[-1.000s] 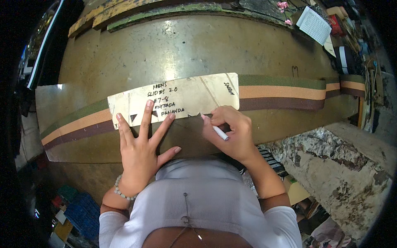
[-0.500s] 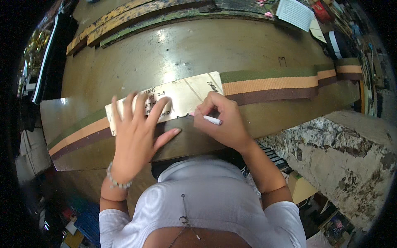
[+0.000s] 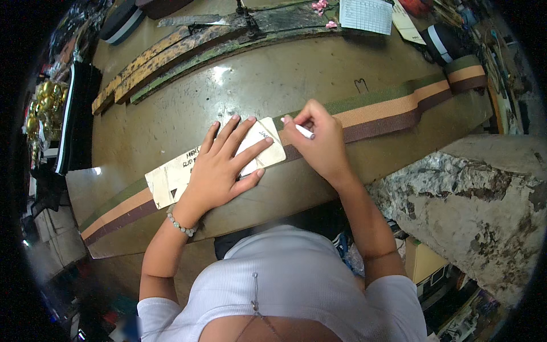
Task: The person uses a white template and a yellow stencil to mark a long piece of striped fabric on a workbench. They repeatedly align the templates and use a white marker to draw lines and symbols on the fabric.
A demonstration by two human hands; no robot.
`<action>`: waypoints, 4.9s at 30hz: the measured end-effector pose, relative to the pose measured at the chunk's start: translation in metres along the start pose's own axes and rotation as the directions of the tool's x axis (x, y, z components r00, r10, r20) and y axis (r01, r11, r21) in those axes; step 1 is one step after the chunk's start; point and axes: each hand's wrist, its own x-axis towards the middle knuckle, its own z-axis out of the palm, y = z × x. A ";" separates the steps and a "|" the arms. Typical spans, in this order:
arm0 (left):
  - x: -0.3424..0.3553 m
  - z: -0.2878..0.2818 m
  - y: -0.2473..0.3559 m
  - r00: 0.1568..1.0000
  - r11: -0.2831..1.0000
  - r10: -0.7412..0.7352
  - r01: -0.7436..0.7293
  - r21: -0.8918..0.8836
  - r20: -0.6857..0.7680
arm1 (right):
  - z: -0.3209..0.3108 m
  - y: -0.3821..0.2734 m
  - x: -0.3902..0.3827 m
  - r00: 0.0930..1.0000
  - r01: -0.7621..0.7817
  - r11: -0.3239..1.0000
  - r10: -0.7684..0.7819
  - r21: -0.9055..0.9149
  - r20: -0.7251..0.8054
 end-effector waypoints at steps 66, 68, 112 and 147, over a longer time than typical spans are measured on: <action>0.041 -0.073 0.040 0.807 0.709 -0.233 -0.241 -0.663 -0.543 | -0.056 -0.049 -0.012 0.822 0.567 0.821 -0.569 0.060 0.025; 0.024 -0.043 0.030 0.902 0.874 -0.410 0.345 -0.342 -0.138 | -0.085 -0.049 -0.006 0.799 0.600 0.790 -0.600 -0.124 0.042; -0.116 -0.044 -0.072 0.934 0.934 -0.312 0.269 -0.234 -0.173 | -0.046 0.020 0.043 0.757 0.578 0.748 -0.341 -0.327 0.557; -0.062 -0.023 0.000 0.921 0.882 -0.374 0.390 0.265 -0.112 | 0.046 -0.037 -0.051 0.929 0.169 0.983 -0.133 -0.076 0.344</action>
